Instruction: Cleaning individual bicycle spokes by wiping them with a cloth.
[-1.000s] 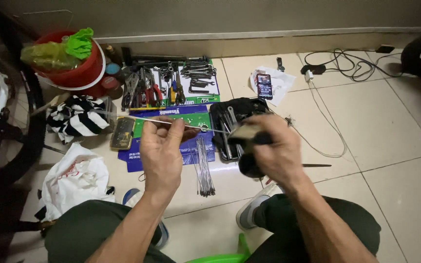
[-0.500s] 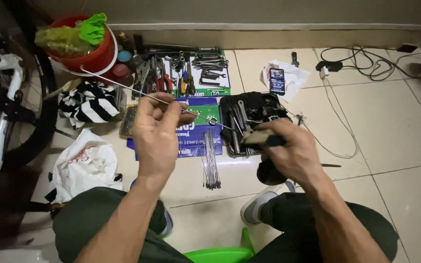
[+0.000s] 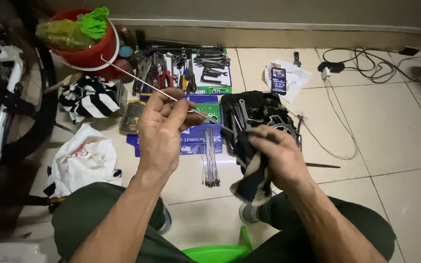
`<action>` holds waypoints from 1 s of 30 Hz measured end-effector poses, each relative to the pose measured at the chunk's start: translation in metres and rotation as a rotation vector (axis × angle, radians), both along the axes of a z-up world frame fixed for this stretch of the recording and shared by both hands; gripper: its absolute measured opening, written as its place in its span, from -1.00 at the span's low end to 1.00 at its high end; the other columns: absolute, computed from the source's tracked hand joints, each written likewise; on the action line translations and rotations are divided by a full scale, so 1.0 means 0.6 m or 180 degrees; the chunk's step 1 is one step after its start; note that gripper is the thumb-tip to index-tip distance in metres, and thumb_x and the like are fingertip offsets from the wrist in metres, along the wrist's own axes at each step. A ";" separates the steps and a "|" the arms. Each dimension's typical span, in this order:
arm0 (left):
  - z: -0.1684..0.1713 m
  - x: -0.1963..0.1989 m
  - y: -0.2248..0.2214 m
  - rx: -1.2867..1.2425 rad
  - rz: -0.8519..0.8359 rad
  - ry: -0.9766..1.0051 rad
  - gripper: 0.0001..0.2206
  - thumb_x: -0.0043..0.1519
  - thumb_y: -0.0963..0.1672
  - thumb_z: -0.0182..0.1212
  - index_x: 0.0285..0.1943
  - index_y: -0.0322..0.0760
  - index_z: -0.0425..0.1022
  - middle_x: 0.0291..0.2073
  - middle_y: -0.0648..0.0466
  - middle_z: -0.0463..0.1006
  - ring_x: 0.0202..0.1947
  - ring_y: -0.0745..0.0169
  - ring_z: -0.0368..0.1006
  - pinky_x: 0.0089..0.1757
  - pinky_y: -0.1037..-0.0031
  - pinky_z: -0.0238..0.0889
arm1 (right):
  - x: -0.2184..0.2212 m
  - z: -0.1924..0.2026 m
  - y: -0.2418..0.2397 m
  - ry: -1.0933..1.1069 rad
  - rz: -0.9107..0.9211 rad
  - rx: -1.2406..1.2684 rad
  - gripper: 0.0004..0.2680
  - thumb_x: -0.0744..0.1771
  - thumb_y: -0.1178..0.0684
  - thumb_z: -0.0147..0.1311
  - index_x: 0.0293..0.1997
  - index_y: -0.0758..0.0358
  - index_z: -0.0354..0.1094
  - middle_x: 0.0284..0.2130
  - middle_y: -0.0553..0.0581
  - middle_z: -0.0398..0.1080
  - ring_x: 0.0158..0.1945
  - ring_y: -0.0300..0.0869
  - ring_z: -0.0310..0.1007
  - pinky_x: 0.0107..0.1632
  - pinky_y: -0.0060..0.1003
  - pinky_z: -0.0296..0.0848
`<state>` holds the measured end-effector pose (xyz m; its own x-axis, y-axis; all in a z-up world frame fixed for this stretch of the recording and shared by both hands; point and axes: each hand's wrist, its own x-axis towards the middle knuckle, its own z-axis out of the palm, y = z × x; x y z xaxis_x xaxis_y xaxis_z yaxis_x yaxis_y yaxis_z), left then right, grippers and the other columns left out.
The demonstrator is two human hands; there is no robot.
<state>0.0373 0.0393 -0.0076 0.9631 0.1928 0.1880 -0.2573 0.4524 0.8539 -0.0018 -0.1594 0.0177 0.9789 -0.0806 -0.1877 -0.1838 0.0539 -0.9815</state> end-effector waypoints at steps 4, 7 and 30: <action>0.008 -0.001 0.001 -0.0079 0.0032 -0.0013 -0.87 0.36 -0.21 0.10 0.06 -0.33 0.37 -0.31 -0.10 0.57 -0.31 0.05 0.67 -0.19 0.34 0.63 | 0.012 -0.003 -0.017 0.0374 -0.0737 0.0500 -0.73 0.27 0.14 0.13 0.06 0.39 0.44 -0.31 0.33 0.51 -0.28 0.07 0.58 -0.14 -0.12 0.53; 0.002 0.004 0.006 -0.0097 0.0143 -0.0032 -0.86 0.36 -0.22 0.10 0.06 -0.37 0.35 -0.29 -0.13 0.57 -0.32 0.01 0.67 -0.21 0.31 0.65 | 0.011 0.019 -0.022 -0.0148 -0.0332 -0.1222 -0.76 0.27 0.04 0.14 0.03 0.08 0.52 -0.06 0.28 0.51 0.04 0.00 0.42 0.16 -0.13 0.28; -0.005 -0.031 -0.046 0.0209 -0.0573 0.0060 -0.82 0.29 -0.23 0.21 0.05 -0.41 0.51 -0.32 -0.22 0.65 -0.29 0.05 0.66 -0.18 0.27 0.62 | -0.011 -0.023 -0.017 -0.0273 0.0118 0.0083 -0.89 0.24 0.23 0.05 -0.29 0.48 0.43 -0.57 0.22 0.39 -0.59 -0.17 0.41 -0.46 -0.32 0.43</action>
